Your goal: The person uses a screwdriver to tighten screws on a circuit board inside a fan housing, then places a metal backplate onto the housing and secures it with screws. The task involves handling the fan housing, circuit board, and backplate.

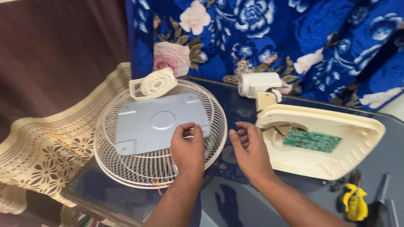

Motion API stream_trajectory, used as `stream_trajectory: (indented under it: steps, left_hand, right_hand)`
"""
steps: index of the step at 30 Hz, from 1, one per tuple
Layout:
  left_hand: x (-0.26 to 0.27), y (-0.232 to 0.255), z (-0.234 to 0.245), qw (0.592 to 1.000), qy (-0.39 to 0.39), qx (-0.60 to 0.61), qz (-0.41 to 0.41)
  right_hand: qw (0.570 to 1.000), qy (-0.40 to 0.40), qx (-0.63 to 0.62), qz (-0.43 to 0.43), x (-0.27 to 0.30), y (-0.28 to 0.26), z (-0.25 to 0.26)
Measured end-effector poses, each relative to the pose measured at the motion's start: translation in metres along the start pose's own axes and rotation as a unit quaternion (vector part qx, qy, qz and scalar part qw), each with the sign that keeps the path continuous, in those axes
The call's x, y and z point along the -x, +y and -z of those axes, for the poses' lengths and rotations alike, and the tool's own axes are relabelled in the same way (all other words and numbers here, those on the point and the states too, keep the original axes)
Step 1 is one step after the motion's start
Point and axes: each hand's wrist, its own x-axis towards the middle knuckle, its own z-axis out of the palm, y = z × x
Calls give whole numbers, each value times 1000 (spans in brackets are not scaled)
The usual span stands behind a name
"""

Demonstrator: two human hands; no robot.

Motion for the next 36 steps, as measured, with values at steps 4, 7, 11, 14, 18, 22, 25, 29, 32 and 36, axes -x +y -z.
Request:
stream_trajectory:
  steps: [4,7,11,14,18,22,25,29,32,36]
  left_hand:
    - [-38,-5,37,998,59,-26,-20]
    - [-68,-17,65,994,100,-36,-33]
    - [-106,-35,96,988,137,-73,-18]
    - [-131,-43,111,975,157,-156,-35]
    - [-154,-45,123,968,121,-215,38]
    - [-163,-41,129,971,92,-195,101]
    - [-167,-36,132,968,78,-198,135]
    - [-169,-30,133,960,67,-214,170]
    - [-167,-23,133,959,60,-211,178]
    - [-163,-7,137,956,53,-219,187]
  right_hand:
    - [999,2,17,27,-21,-9,-33]
    - [999,5,33,42,-36,-7,-54]
    - [996,10,85,39,-57,-4,-80]
    - [994,3,105,10,-72,-1,-97]
    - [989,-5,140,-46,-95,0,-114]
    - [977,-43,103,-179,-115,0,-126]
    - [965,-49,133,-223,-123,0,-134]
    - [951,-59,135,-273,-133,1,-140]
    - [947,-71,104,-294,-143,6,-140]
    - [941,-87,21,-325,-158,22,-140]
